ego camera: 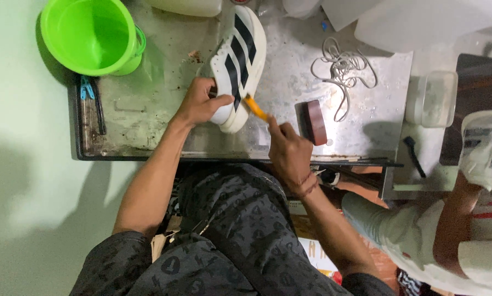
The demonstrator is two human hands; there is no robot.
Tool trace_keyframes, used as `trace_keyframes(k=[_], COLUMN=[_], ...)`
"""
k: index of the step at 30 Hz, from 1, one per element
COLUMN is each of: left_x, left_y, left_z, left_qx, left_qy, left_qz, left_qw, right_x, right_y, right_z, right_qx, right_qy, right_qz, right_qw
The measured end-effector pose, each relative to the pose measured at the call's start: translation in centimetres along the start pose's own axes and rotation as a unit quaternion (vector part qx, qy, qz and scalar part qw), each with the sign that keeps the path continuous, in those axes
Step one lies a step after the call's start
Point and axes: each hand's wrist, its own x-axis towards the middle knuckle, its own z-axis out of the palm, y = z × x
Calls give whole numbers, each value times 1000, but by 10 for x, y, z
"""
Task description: The person scrubs a white sneaker with black stripes using a yellow brush. They hold the shoe in their left hand and scrub the sole and sides with the brush in their right hand, working over a metal tray.
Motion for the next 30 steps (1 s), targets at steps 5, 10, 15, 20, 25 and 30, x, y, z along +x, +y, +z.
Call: trace_keyframes(k=[5,10,15,20,25,30], left_x=[-6,1,-1,6,5,12], left_y=[-4,17,36,26,22,18], left_z=[6,3,22,56,91,104], left_qx=[-24,-17,12,80,156,204], left_qy=[2,16,25,72,109,121], left_qz=[-13,12,-4,-25,-58,-45], left_qw=[1000,1000,1000,994,980,970], right_x=[41,22,6,-10,-17,-30], right_y=[27,-1,-14,-18,-28,-32], right_z=[28,1,-19,-33,-48,-34], right_qx=[-64,-61,-5,-1,66,116], right_qy=[57,24,-46,-58,-86,-54], right_qz=[-7,-5,79,151,250,271], right_qw=[996,998,996,987,962,954])
